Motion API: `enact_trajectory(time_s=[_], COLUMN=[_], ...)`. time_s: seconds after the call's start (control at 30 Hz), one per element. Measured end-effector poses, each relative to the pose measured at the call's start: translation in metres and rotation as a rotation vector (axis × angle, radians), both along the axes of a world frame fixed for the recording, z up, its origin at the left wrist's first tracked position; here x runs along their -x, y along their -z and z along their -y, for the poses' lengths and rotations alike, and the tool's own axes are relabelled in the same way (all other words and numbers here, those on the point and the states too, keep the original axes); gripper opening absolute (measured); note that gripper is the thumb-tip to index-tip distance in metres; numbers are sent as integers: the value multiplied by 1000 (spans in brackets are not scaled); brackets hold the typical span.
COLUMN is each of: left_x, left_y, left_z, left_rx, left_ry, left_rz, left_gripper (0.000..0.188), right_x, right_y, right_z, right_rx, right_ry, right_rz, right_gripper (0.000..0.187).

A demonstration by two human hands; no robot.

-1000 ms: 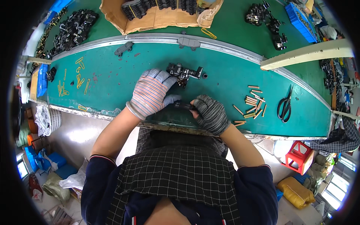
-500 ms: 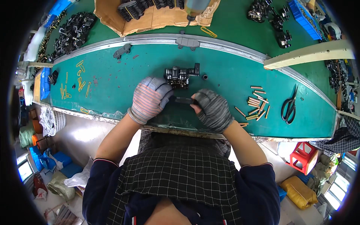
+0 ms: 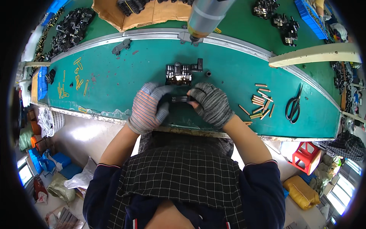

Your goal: Assembling small engine components using a pneumatic screwdriver at a factory workstation.

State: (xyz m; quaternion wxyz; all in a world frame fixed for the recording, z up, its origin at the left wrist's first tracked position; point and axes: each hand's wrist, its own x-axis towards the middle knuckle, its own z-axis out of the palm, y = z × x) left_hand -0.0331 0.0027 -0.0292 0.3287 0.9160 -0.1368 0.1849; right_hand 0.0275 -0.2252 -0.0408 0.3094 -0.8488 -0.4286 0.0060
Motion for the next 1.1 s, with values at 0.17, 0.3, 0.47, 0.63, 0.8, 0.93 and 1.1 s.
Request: enact_trajectory(time_s=[0.17, 0.3, 0.47, 0.63, 0.8, 0.93, 1.1], left_x=[7, 5, 6, -19, -22, -30, -70], left_y=[4, 10, 10, -13, -8, -6, 2], left_z=[1, -1, -4, -12, -12, 2, 8], left_rx=[-88, -33, 61, 3, 32, -224, -417], left_ry=[35, 11, 22, -73, -80, -49, 143], left_rz=[-179, -213, -214, -130, -213, 56, 224], left_gripper=[31, 31, 31, 29, 28, 28, 34], right_x=[-7, -7, -10, -39, -44, -49, -62], right_y=[5, 16, -3, -16, -2, -8, 1], right_z=[-1, 4, 2, -14, -12, -4, -33], right_rx=[-37, -135, -219, -183, -162, -42, -73], right_ry=[24, 29, -15, 3, 61, 101, 199], right_rz=[46, -64, -73, 90, -171, -182, -375], right_gripper=[31, 29, 32, 33, 31, 32, 33])
